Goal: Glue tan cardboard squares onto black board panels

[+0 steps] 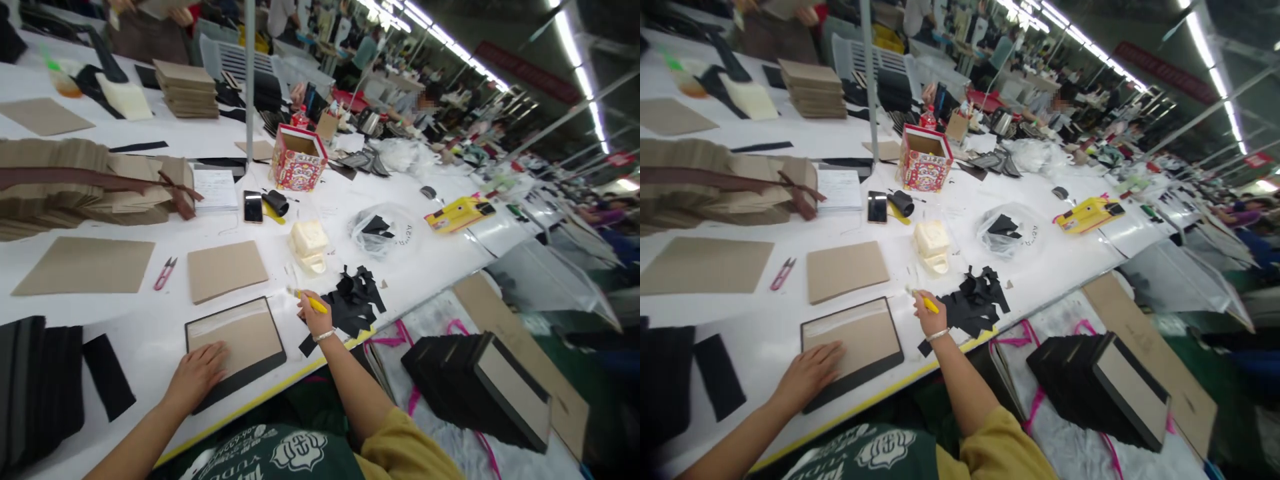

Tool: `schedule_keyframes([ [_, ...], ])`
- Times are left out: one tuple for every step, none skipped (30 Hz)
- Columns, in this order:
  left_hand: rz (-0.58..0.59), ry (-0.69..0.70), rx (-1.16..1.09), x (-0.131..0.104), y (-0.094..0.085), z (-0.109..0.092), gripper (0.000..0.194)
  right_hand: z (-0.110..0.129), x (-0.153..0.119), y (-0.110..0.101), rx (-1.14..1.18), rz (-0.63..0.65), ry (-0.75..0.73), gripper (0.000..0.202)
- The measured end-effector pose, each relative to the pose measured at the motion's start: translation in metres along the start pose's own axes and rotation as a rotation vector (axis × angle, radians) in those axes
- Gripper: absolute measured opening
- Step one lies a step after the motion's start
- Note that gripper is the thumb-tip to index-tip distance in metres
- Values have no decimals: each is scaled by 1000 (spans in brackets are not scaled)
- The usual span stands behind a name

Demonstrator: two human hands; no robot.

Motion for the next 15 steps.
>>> schedule_keyframes([
  [16, 6, 11, 2, -1, 0, 36, 0, -5, -14, -10, -3, -17, 37],
  [31, 12, 22, 4, -2, -1, 36, -1, -11, -26, -46, 11, -35, 37],
  [44, 18, 32, 6, -3, -1, 35, -5, -19, -36, -119, 34, -51, 35],
  [52, 23, 39, 7, -4, -1, 35, -11, -29, -43, -228, 60, -70, 32],
  [55, 26, 45, 8, -4, -2, 34, -18, -40, -47, -364, 84, -90, 28],
  [52, 31, 47, 9, -4, -2, 34, -27, -52, -47, -510, 109, -116, 24],
  [45, 36, 47, 9, -4, -2, 34, -37, -64, -44, -650, 136, -151, 22],
  [34, 39, 46, 10, -4, -2, 35, -47, -76, -38, -764, 165, -192, 22],
  [22, 41, 44, 10, -4, -2, 35, -56, -88, -31, -840, 197, -238, 24],
  [12, 45, 39, 10, -3, -1, 35, -65, -96, -24, -886, 201, -270, 24],
  [2, 48, 33, 10, -3, -1, 35, -72, -102, -18, -915, 188, -295, 22],
  [-4, 51, 27, 11, -2, -1, 35, -76, -105, -14, -935, 157, -315, 20],
  [-9, 52, 20, 11, -2, 0, 35, -79, -104, -11, -950, 119, -334, 18],
  [-12, 53, 14, 12, -2, 0, 35, -79, -100, -10, -962, 91, -359, 19],
  [-13, 53, 8, 12, -2, 1, 35, -78, -92, -9, -971, 84, -391, 19],
])
Point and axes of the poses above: each hand's wrist, its own x-axis towards the middle knuckle, its own y-axis out of the palm, z = x × y, the point moved 4 cm from there along x, towards the middle knuckle, and after that the axes turned 3 degrees about -y, right-handed, at the moved point
